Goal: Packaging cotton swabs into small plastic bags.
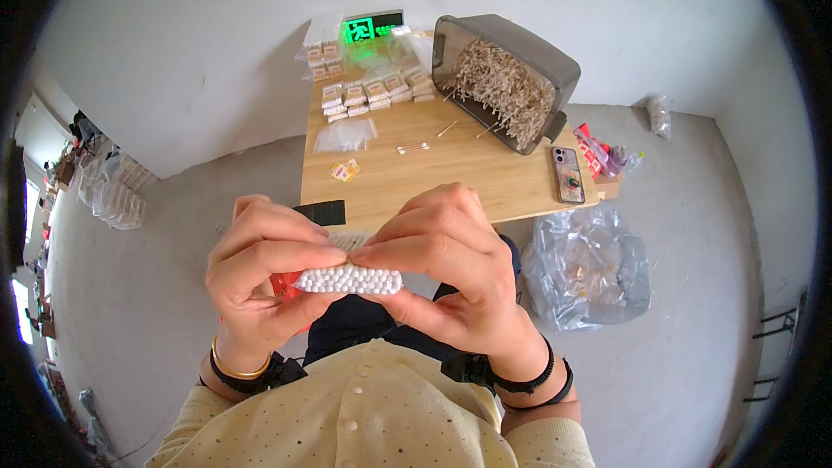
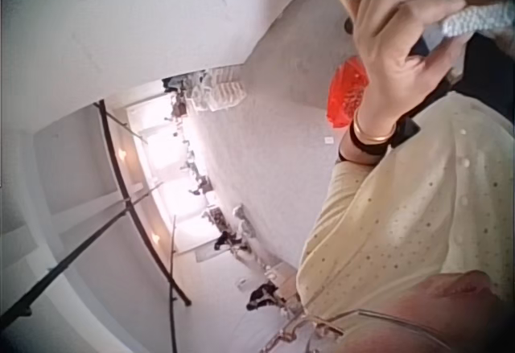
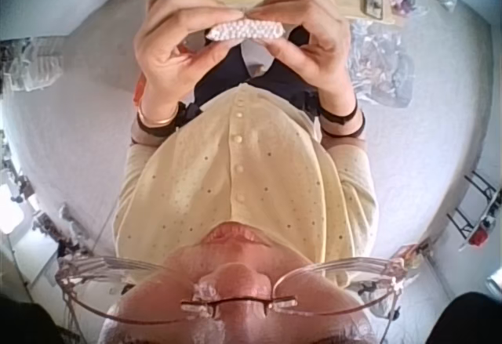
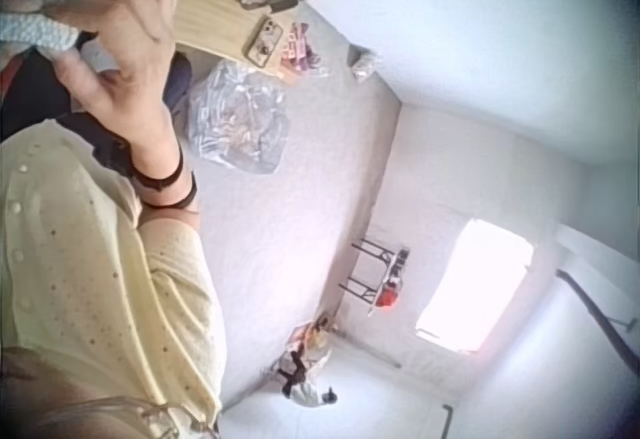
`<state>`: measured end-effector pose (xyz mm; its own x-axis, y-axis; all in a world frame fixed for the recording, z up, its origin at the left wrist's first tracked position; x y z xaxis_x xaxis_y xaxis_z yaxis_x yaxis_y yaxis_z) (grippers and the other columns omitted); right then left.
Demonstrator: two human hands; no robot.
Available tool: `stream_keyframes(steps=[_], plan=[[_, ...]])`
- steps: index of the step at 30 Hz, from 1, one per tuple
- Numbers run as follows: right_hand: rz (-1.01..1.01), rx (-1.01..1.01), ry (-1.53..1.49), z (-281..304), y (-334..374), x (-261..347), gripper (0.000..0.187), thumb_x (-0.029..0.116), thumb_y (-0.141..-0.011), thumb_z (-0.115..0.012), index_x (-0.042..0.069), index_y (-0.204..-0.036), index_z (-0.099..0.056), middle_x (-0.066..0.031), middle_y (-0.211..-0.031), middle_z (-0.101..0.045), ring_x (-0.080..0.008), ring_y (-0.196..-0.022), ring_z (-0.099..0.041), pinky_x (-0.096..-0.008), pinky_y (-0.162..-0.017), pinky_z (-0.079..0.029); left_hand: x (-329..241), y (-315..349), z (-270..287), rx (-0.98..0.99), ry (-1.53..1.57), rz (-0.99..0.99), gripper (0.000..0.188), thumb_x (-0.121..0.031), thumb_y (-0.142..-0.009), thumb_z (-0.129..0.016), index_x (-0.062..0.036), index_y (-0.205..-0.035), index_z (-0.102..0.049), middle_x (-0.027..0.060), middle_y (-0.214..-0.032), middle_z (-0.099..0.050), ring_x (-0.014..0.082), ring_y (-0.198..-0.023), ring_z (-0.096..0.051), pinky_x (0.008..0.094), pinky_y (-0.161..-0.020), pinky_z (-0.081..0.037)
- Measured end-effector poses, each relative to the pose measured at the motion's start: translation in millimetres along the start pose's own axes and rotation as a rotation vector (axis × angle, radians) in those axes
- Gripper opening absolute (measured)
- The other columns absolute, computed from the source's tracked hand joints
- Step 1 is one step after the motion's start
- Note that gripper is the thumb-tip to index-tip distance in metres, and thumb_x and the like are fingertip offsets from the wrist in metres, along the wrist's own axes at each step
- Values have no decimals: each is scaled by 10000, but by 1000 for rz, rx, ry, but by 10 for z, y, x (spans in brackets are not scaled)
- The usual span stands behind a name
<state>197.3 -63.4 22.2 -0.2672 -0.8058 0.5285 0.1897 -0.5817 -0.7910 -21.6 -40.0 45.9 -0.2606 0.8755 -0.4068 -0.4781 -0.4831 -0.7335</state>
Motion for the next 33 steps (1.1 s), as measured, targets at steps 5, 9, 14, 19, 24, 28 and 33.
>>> stream_keyframes(steps=[5, 9, 14, 19, 24, 28, 33], plan=[[-40, -4, -19, 11, 32, -26, 282, 130, -750, -846, 74, -1014, -763, -64, -952, -708, -247, -879, -620, -358, -811, -469, 30, -10, -19, 46, 43, 27, 294, -221, -769, -881, -67, -990, -762, 34, -937, -714, 183, -814, -641, 337, -786, -411], [-51, -30, -45, 12, 39, -46, 284, 138, -747, -850, 63, -1007, -765, -73, -943, -704, -249, -878, -616, -357, -803, -474, 20, -8, -47, 21, 78, 73, 321, -186, -752, -892, -55, -1009, -753, 40, -958, -723, 191, -838, -646, 343, -799, -424], [-52, -27, -61, 55, 47, -63, 290, 145, -744, -857, 53, -1003, -765, -73, -930, -701, -245, -873, -613, -351, -796, -477, 57, -3, -45, -5, 59, 30, 319, -165, -734, -904, -64, -990, -742, 46, -962, -726, 194, -853, -650, 346, -798, -427], [-57, -22, -74, 48, 52, -72, 290, 146, -743, -860, 57, -1002, -765, -72, -932, -701, -245, -873, -612, -350, -796, -476, 64, -6, -15, 7, 37, 6, 292, -170, -742, -898, -72, -967, -739, 44, -949, -721, 198, -855, -650, 353, -791, -423], [-49, -19, -65, 54, 59, -83, 286, 148, -749, -859, 61, -1004, -764, -72, -942, -704, -244, -874, -612, -349, -796, -477, 72, 1, -13, 5, 34, -6, 288, -204, -756, -892, -75, -964, -740, 43, -945, -721, 200, -858, -651, 361, -784, -418], [-48, -16, -66, 66, 67, -85, 281, 139, -751, -858, 62, -1004, -764, -69, -945, -705, -242, -876, -611, -349, -792, -480, 74, -6, -12, 11, 27, -19, 287, -212, -759, -891, -75, -961, -741, 43, -941, -722, 200, -853, -652, 365, -776, -412], [-49, -25, -79, 44, 70, -91, 280, 128, -747, -860, 65, -1004, -766, -62, -947, -704, -241, -873, -607, -346, -785, -482, 92, 12, -7, 4, 12, -35, 293, -225, -758, -892, -74, -958, -740, 44, -930, -721, 200, -838, -653, 367, -769, -408]])
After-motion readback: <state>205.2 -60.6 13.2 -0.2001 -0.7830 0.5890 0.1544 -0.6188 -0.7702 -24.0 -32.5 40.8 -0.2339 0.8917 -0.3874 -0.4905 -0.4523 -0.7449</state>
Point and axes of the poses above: each hand's wrist, its own y-axis away from the middle knuckle, its own z-axis out of the back of the hand, x = y × z, the point moved 1 cm from there along -y, towards the middle knuckle
